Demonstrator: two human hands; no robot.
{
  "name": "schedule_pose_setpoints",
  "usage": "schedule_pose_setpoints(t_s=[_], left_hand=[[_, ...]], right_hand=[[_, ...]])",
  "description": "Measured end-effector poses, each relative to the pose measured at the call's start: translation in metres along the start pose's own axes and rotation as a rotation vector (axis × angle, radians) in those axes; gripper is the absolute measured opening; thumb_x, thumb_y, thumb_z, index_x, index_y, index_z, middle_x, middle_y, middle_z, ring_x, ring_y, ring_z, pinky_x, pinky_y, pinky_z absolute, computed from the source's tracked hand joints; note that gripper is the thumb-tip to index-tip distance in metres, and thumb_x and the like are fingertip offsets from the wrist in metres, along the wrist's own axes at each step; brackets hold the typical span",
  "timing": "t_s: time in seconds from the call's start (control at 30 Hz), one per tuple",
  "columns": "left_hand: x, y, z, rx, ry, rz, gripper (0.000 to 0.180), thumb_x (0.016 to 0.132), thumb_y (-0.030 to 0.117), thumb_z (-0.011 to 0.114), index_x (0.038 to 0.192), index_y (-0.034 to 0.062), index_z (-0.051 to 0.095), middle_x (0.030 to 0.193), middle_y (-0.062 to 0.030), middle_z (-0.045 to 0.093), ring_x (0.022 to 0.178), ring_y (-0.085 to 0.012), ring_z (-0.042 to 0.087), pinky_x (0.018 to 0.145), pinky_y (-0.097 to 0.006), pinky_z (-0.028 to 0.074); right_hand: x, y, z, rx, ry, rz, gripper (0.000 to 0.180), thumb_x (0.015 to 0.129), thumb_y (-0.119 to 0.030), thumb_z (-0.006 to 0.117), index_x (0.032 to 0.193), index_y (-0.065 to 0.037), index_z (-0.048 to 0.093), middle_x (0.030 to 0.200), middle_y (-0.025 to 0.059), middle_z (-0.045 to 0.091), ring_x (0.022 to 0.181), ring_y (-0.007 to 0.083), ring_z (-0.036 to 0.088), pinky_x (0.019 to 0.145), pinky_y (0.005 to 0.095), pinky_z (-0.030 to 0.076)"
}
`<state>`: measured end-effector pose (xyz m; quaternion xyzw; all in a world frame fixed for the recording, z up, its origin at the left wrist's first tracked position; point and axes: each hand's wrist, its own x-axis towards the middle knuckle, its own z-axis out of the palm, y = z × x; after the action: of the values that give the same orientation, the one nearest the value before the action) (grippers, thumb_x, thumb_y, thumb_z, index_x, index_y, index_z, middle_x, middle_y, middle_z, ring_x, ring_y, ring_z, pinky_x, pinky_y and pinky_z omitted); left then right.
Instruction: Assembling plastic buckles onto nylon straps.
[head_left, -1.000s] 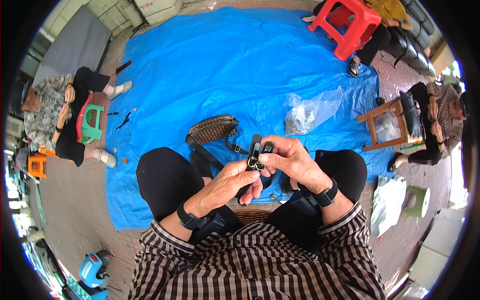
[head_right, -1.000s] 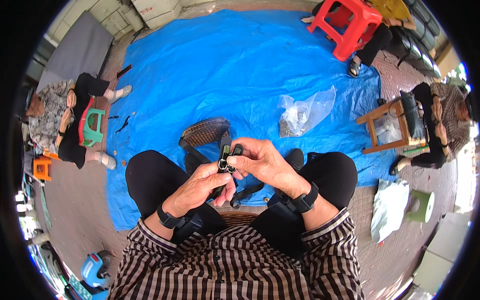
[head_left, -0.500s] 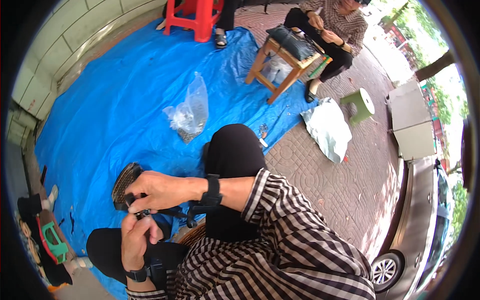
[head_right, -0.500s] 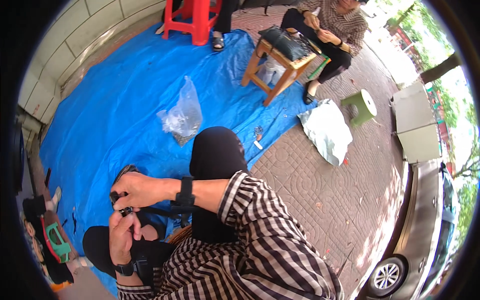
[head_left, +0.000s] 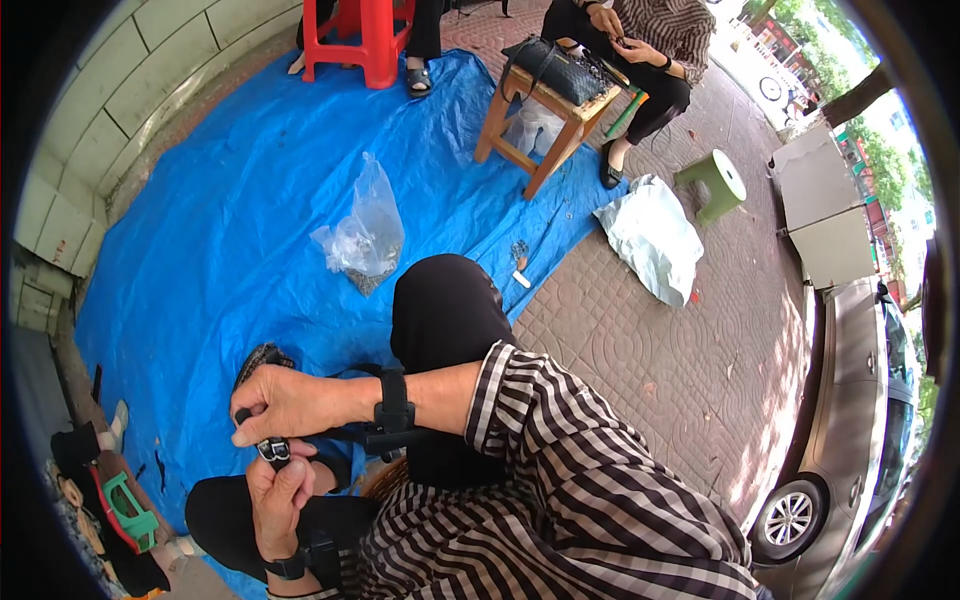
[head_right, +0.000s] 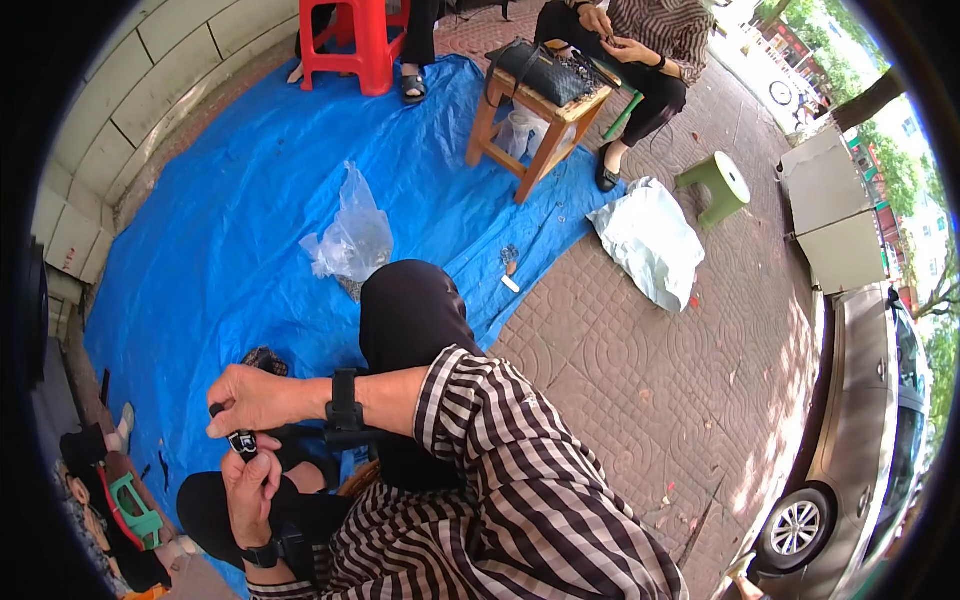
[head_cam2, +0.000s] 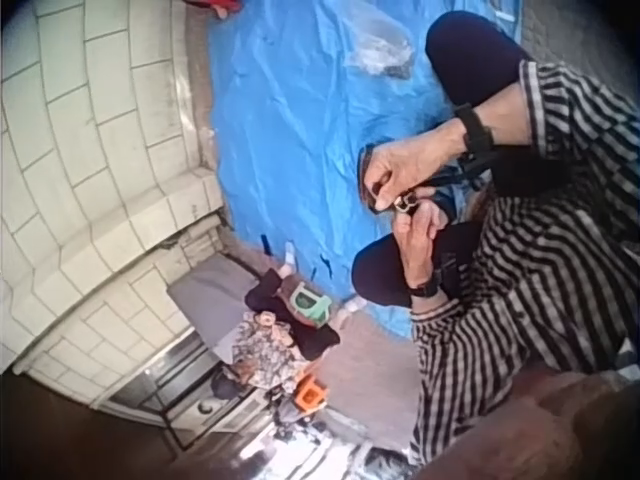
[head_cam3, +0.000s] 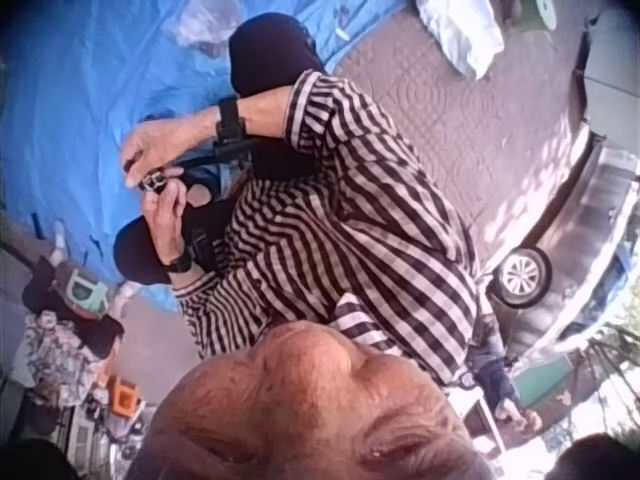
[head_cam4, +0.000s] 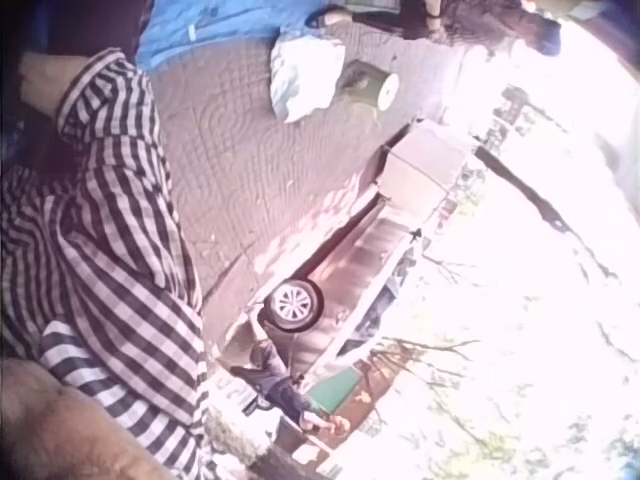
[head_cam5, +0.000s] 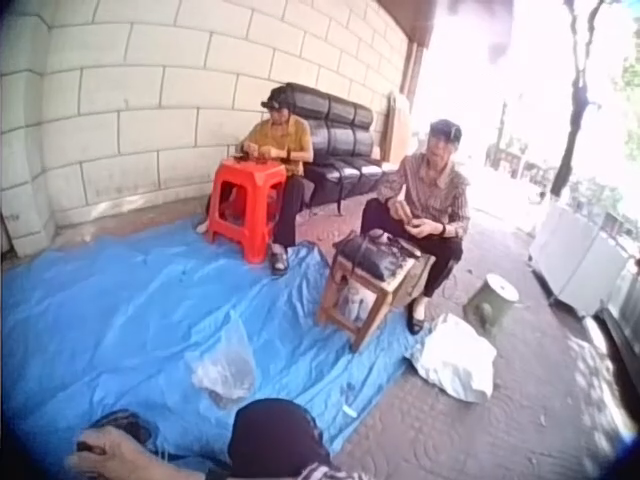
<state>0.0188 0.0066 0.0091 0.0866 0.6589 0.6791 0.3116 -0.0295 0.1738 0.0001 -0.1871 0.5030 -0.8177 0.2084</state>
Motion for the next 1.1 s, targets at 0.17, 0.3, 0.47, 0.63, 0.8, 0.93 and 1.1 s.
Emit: schedule_pose_setpoints(t_s=[0.17,0.3,0.47,0.63,0.8,0.93,1.1], left_hand=[[-0.003,-0.002,-0.002,-0.099,0.047,0.04,0.029,0.085,0.023,0.059,0.094,-0.0034,0.052,0.052,0.0017,0.039,0.04,-0.0044,0.032,0.039,-0.018,0.023],[-0.003,0.0,-0.004,-0.215,0.074,0.039,0.028,0.087,0.021,0.057,0.098,-0.0027,0.049,0.051,0.0014,0.038,0.039,-0.0044,0.031,0.037,-0.019,0.023],[0.0,-0.006,-0.013,-0.334,0.154,0.073,0.022,0.088,0.021,0.056,0.095,0.0004,0.051,0.051,0.0003,0.039,0.039,-0.0056,0.032,0.038,-0.019,0.024],[0.013,-0.011,-0.007,-0.334,0.184,0.074,0.019,0.089,0.02,0.054,0.092,0.0018,0.05,0.054,-0.0024,0.043,0.041,-0.009,0.037,0.038,-0.021,0.029],[0.004,-0.011,-0.007,-0.187,0.239,-0.008,0.016,0.087,0.015,0.051,0.084,-0.0006,0.053,0.06,-0.0058,0.051,0.047,-0.0108,0.045,0.042,-0.022,0.034],[0.015,0.009,0.004,-0.171,0.088,-0.135,0.022,0.086,0.021,0.053,0.076,0.0017,0.054,0.055,-0.0016,0.048,0.043,-0.0073,0.04,0.039,-0.021,0.027],[0.02,-0.008,0.0,-0.289,0.06,0.064,0.016,0.091,0.015,0.049,0.095,0.0008,0.054,0.076,-0.0053,0.06,0.057,-0.0055,0.053,0.044,-0.018,0.036]], right_hand=[[0.008,0.018,-0.001,-0.141,-0.008,-0.091,0.024,0.083,-0.018,0.064,0.068,-0.002,0.055,0.057,-0.0032,0.051,0.051,0.0028,0.046,0.044,0.0214,0.035],[0.01,0.021,-0.004,0.008,-0.008,0.012,0.023,0.084,-0.019,0.064,0.07,-0.003,0.055,0.058,-0.003,0.051,0.052,0.0034,0.046,0.044,0.0209,0.035],[0.014,0.022,-0.019,0.066,0.302,-0.029,0.023,0.085,-0.022,0.063,0.073,-0.005,0.053,0.059,-0.0002,0.05,0.048,0.0063,0.047,0.042,0.0209,0.037],[0.005,0.025,-0.018,0.064,0.108,-0.096,0.04,0.089,-0.045,0.052,0.082,-0.005,0.056,0.067,-0.0002,0.052,0.064,0.008,0.05,0.059,0.0244,0.041],[0.007,0.02,0.003,0.045,-0.204,0.096,0.038,0.093,-0.033,0.048,0.104,0.003,0.054,0.082,0.0061,0.058,0.065,0.0149,0.06,0.058,0.0239,0.05],[-0.004,-0.004,-0.004,-0.125,-0.087,0.293,0.037,0.095,-0.031,0.044,0.108,0.001,0.059,0.098,0.0066,0.061,0.082,0.0095,0.059,0.073,0.025,0.049],[-0.011,-0.003,-0.005,-0.069,0.072,0.185,0.03,0.095,-0.024,0.045,0.103,0.001,0.06,0.096,0.0079,0.063,0.079,0.0118,0.057,0.072,0.0267,0.046]])
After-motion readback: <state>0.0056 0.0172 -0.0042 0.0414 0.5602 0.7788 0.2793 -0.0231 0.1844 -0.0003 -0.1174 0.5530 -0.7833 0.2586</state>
